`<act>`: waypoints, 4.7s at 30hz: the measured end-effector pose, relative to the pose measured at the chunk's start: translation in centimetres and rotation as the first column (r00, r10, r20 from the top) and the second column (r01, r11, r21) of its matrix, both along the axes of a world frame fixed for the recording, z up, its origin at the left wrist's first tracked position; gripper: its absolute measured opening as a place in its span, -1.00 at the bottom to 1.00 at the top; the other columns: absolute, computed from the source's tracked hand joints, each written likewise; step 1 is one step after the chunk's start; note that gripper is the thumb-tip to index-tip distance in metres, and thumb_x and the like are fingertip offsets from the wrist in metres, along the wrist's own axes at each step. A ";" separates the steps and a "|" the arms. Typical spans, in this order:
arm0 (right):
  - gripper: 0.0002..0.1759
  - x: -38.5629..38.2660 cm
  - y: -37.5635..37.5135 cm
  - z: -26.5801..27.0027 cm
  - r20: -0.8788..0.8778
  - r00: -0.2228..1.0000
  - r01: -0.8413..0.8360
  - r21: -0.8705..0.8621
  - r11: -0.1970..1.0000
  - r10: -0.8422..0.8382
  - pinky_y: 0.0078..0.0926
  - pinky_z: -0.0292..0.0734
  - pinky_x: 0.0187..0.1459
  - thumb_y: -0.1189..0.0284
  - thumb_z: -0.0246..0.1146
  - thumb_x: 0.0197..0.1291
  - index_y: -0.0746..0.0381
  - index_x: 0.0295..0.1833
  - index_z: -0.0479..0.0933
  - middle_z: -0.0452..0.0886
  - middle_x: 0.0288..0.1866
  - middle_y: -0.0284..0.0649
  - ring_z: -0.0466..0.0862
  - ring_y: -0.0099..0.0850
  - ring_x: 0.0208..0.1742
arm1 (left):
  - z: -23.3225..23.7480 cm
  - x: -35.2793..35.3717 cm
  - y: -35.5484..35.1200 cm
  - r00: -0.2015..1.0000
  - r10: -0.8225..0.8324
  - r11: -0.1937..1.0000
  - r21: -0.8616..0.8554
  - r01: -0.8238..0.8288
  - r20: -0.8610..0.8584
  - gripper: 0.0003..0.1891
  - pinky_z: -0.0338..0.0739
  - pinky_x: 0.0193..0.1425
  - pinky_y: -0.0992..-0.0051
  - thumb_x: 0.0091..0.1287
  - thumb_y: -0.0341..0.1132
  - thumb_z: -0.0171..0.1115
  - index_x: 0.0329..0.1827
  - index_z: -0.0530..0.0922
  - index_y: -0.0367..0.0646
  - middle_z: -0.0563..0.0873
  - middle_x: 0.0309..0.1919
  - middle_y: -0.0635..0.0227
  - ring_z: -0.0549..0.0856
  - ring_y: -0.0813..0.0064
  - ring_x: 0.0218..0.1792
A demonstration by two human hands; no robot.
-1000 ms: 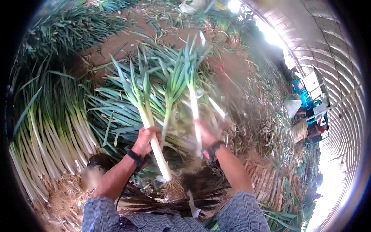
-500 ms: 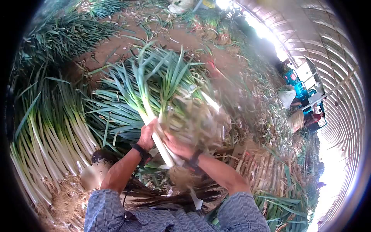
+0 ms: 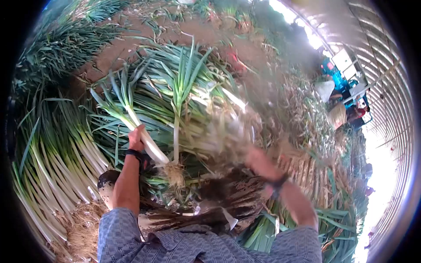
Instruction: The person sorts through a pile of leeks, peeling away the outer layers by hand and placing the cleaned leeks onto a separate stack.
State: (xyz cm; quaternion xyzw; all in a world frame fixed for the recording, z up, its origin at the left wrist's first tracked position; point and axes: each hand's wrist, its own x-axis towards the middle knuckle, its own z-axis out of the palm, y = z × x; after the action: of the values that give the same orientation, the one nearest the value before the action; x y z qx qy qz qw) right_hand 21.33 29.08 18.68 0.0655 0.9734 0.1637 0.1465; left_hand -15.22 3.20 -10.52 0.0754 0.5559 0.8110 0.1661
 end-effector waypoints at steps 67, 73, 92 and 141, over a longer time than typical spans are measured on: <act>-0.39 -13.5 -15.9 -12.2 0.532 0.746 0.394 -0.838 -0.377 -0.401 -0.49 0.52 -0.49 -0.03 -0.20 0.61 0.25 -0.10 0.55 0.53 -0.53 -0.35 0.51 -0.48 -0.61 | 12.1 9.1 -1.5 0.841 -0.069 0.994 -0.037 0.105 0.537 -0.21 0.63 -0.15 0.30 0.17 0.30 0.41 0.04 0.62 -0.38 0.75 -0.19 0.15 0.72 0.35 -0.26; -0.51 -9.5 -18.9 -10.2 -0.091 0.983 -0.053 -0.973 0.226 -0.162 -0.33 0.41 -0.38 0.14 -0.09 0.61 0.36 -0.17 0.48 0.49 -0.46 -0.25 0.46 -0.37 -0.47 | 6.3 7.2 1.0 0.926 0.068 0.998 -0.016 -0.067 0.373 -0.47 0.59 -0.38 0.32 0.23 0.08 0.42 -0.24 0.65 -0.35 0.70 -0.46 0.22 0.68 0.38 -0.48; -0.52 -10.9 -1.0 1.7 0.003 0.775 0.356 -0.829 0.431 -0.633 -0.25 0.59 0.14 0.12 0.37 0.31 0.23 0.15 0.54 0.66 0.03 -0.09 0.67 -0.25 0.12 | 5.0 10.4 -1.2 0.867 -0.215 0.970 0.200 0.137 0.449 -0.52 0.65 -0.18 0.32 0.29 0.00 0.38 0.02 0.57 -0.26 0.68 -0.30 0.27 0.70 0.35 -0.30; -0.83 -6.0 8.1 7.5 -0.588 0.462 -0.049 -0.764 0.643 -0.663 -0.49 0.64 -0.25 0.30 0.27 0.36 0.16 -0.22 0.60 0.66 -0.32 -0.30 0.68 -0.48 -0.33 | 7.8 17.3 -1.2 0.784 -0.373 0.918 0.074 0.390 0.497 -0.64 0.54 -0.29 0.45 0.31 -0.07 0.44 -0.07 0.62 -0.18 0.64 -0.35 0.44 0.63 0.57 -0.38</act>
State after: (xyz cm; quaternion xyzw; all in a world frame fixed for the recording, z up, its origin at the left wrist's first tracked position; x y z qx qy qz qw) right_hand 15.32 37.15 26.14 0.2684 0.8672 -0.2970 -0.2961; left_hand 2.08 1.97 -2.70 -0.0298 0.4797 0.7428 0.4662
